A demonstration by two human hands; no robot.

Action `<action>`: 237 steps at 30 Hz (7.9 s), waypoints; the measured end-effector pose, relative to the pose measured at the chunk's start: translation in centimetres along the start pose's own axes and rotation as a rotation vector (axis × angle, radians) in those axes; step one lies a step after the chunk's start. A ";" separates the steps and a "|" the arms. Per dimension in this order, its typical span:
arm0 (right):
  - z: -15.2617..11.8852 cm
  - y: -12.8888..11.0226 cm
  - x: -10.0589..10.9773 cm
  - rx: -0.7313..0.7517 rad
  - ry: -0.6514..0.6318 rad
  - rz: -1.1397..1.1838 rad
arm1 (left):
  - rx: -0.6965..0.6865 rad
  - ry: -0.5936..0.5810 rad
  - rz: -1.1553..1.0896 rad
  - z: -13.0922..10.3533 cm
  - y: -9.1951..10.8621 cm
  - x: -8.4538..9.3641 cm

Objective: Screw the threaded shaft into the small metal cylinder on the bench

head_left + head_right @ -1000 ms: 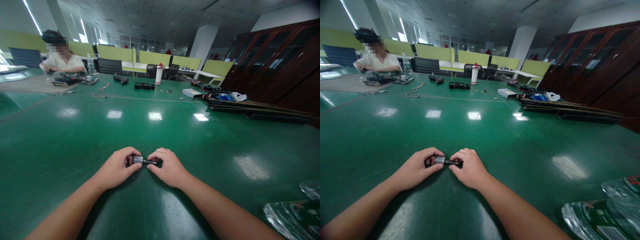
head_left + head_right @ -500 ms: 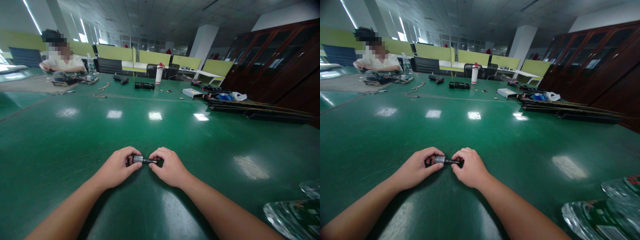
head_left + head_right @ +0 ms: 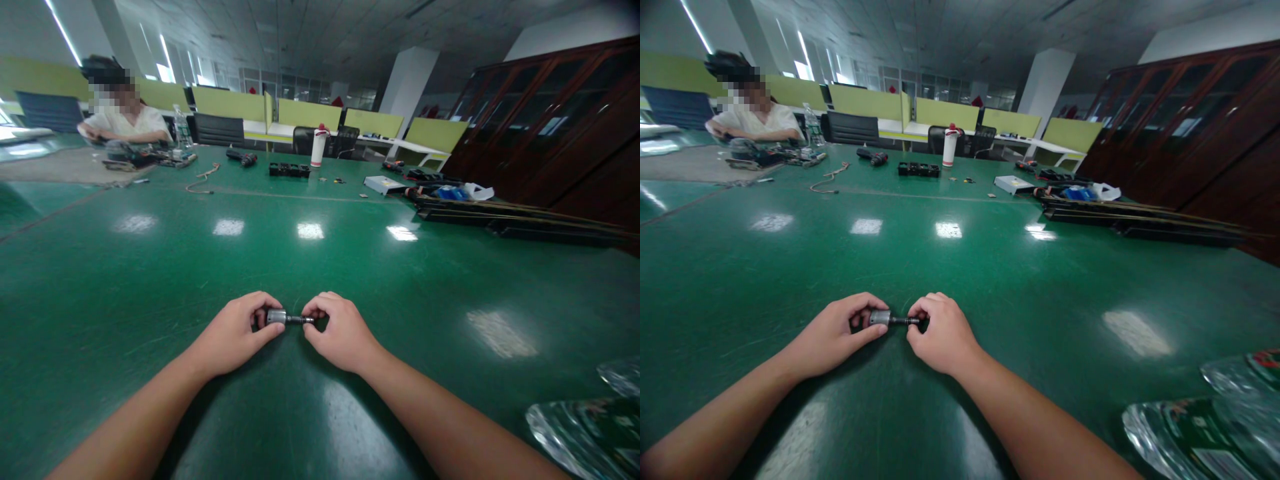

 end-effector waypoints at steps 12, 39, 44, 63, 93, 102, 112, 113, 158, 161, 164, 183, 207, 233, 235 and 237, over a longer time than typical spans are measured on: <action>0.0 0.9 1.3 -0.132 0.074 -0.159 | 0.016 -0.002 -0.007 0.0 -0.1 0.0; 0.1 -0.9 -0.8 0.085 -0.105 0.087 | -0.097 -0.015 -0.047 0.0 0.7 -0.2; 0.1 -1.0 -0.9 0.104 -0.114 0.076 | -0.071 -0.014 -0.012 -0.1 0.4 -0.3; 0.0 -1.0 -1.1 0.120 -0.125 0.051 | -0.075 -0.016 0.017 0.0 0.5 -0.3; -0.1 -1.0 -0.7 0.093 -0.100 0.039 | -0.052 -0.006 0.026 -0.1 0.3 -0.2; 0.1 -0.5 -0.3 0.033 -0.066 -0.009 | -0.053 0.020 0.033 0.0 0.3 0.0; 0.1 -0.1 0.2 0.022 -0.008 -0.039 | -0.031 0.065 0.059 0.0 0.4 0.5; 0.1 -0.1 0.2 0.021 -0.006 -0.040 | -0.031 0.067 0.063 0.0 0.4 0.6; 0.3 0.1 0.1 0.031 -0.018 0.050 | -0.114 0.019 -0.039 -0.1 0.6 0.4; 0.3 -0.1 -0.1 0.048 -0.042 0.047 | -0.100 -0.009 -0.052 0.0 0.5 0.1; 0.2 -0.2 -0.3 0.061 -0.063 0.029 | -0.059 -0.005 -0.025 0.0 0.2 0.0; 0.3 -0.5 -0.4 0.046 -0.084 0.020 | -0.105 -0.004 0.035 -0.2 0.8 0.0; 0.2 -0.7 -0.5 0.063 -0.094 0.034 | -0.069 0.036 0.054 -0.2 0.7 0.2; 0.3 0.2 0.3 0.012 0.015 -0.053 | -0.023 0.088 0.091 -0.1 0.4 0.6; 0.2 0.3 0.5 0.006 0.027 -0.057 | -0.019 0.089 0.093 -0.1 0.4 0.6; 0.2 0.5 0.5 -0.003 0.033 -0.059 | -0.016 0.094 0.091 -0.1 0.3 0.5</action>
Point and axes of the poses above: each hand's wrist, its own z-axis towards the middle knuckle, its own x-axis out of the back of the hand, y = z × x, the point moved 9 cm from there along z, towards the middle knuckle, and after that the axes turned 8 degrees about z, right-handed, at the moved point
